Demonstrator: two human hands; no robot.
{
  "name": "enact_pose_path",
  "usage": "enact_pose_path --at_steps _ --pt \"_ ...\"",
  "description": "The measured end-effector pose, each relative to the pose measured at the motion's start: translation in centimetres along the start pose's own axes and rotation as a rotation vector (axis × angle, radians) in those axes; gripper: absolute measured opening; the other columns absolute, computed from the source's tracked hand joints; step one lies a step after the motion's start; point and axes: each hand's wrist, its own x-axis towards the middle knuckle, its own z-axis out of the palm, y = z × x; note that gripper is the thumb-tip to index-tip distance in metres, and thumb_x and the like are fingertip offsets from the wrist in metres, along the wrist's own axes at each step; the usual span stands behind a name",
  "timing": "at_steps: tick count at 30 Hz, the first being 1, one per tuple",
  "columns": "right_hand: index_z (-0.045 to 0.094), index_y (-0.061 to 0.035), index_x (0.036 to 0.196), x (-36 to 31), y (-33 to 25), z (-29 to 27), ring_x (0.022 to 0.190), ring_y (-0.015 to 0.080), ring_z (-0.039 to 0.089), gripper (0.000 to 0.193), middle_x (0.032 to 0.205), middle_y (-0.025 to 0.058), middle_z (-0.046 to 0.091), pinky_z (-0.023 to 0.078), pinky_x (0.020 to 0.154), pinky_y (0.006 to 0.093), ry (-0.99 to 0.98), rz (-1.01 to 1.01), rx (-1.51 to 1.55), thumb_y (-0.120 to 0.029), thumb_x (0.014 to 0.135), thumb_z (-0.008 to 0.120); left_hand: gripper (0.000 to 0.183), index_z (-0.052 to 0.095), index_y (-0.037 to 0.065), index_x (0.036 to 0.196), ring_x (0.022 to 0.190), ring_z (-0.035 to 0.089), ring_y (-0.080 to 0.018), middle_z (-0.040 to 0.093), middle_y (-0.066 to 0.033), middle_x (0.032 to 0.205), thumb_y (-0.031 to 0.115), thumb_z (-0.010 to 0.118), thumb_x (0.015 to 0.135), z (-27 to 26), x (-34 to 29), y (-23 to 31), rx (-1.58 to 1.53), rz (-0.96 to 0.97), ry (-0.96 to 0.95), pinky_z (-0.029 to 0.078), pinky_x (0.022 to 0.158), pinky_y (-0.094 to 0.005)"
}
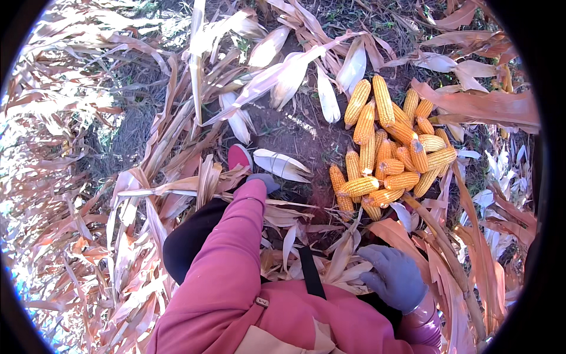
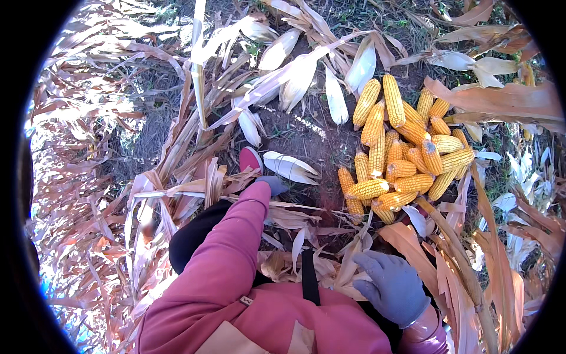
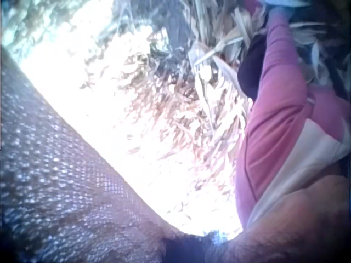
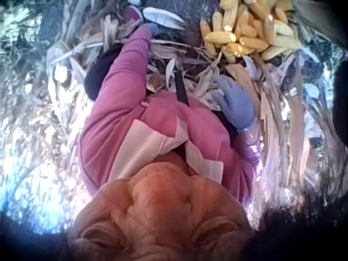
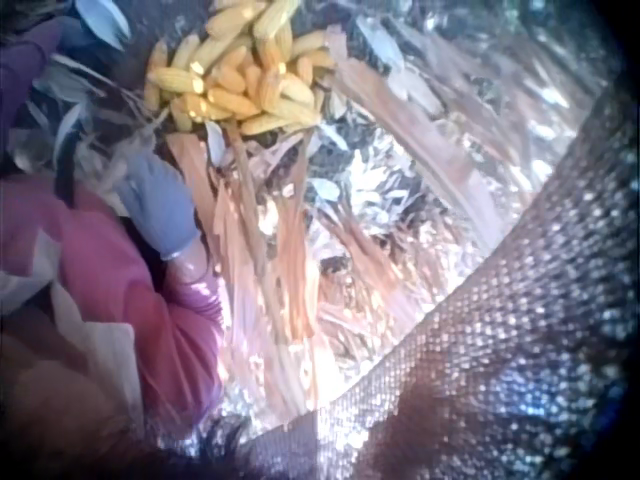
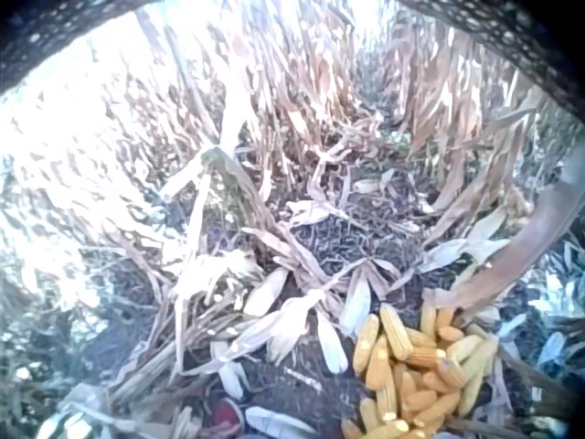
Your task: The person sits on the ground in a cornfield and shucks corn cobs by hand, removing the husks and silk. They place the cleaned cobs into a growing pile on the ground.
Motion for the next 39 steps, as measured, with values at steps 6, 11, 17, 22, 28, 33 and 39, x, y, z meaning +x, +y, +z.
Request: enact_pose_path --at_steps 6,11,17,22,28,33,39 --pt "0.053 -0.0078 0.122 0.8 1.0 0.0 0.098 0.0335 0.059 0.046 0.113 0.0142 0.06 0.047 0.084 0.0417 -0.017 0.049 0.057 -0.024 0.081 0.065 0.039 0.06 0.001 0.102 0.095 0.06 -0.0432 0.063 -0.027 0.1 0.035 0.047 0.088 -8.1 0.5 -2.7 -0.87 -0.308 1.056 0.046 0.082 -0.0491" --pt "0.057 -0.0078 0.115 2.4 2.0 0.4 0.09 0.0327 0.062 0.042 0.109 0.0144 0.063 0.05 0.077 0.0385 0.003 0.08 0.072 -0.021 0.076 0.069 0.058 0.055 0.002 0.12 0.109 0.056 -0.0405 0.056 -0.0261 0.121 0.045 0.057 0.081 -9.1 5.7 -7.6 -0.965 -0.43 1.092 0.044 0.093 -0.0443" --pt "0.057 -0.0078 0.116 4.2 2.0 0.0 0.087 0.0308 0.063 0.043 0.111 0.0132 0.063 0.051 0.075 0.038 -0.062 0.198 0.1 -0.022 0.077 0.069 0.074 0.053 0.006 0.128 0.117 0.052 -0.0318 0.052 -0.0206 0.131 0.061 0.054 0.079 -13.8 5.9 -5.5 -0.998 -0.564 0.721 0.042 0.096 -0.0376" --pt "0.056 -0.0091 0.118 4.4 1.0 -0.1 0.089 0.0309 0.062 0.043 0.111 0.0131 0.062 0.05 0.077 0.0385 -0.07 0.173 0.093 -0.021 0.078 0.068 0.059 0.057 0.0 0.121 0.112 0.055 -0.0339 0.056 -0.0216 0.123 0.044 0.06 0.082 -11.8 8.2 -7.5 -1.072 -0.492 0.787 0.043 0.094 -0.0389" --pt "0.054 -0.0097 0.121 2.8 -0.1 0.3 0.1 0.0323 0.059 0.044 0.113 0.012 0.06 0.048 0.083 0.0406 -0.031 0.075 0.004 -0.026 0.082 0.065 0.047 0.061 -0.009 0.101 0.1 0.059 -0.0391 0.061 -0.0284 0.106 0.034 0.061 0.083 -4.6 4.2 -2.1 -0.988 -0.273 0.764 0.046 0.084 -0.0433" --pt "0.056 -0.0085 0.118 1.8 -0.6 0.3 0.095 0.0341 0.06 0.04 0.105 0.0144 0.063 0.047 0.083 0.0406 0.09 -0.066 -0.04 -0.023 0.082 0.064 0.036 0.062 -0.004 0.104 0.084 0.06 -0.0221 0.065 -0.014 0.096 0.025 0.063 0.084 -1.6 -3.8 7.0 -1.671 0.054 0.58 0.047 0.076 -0.0373" --pt "0.054 -0.0096 0.122 1.5 -0.6 0.1 0.103 0.0352 0.059 0.04 0.117 0.0179 0.058 0.048 0.085 0.0419 0.27 -0.064 -0.118 -0.032 0.089 0.056 0.027 0.059 0.0 0.114 0.082 0.06 -0.0118 0.065 -0.004 0.095 0.013 0.057 0.09 -5.8 -17.9 8.5 -1.619 0.796 0.554 0.047 0.074 -0.0263"
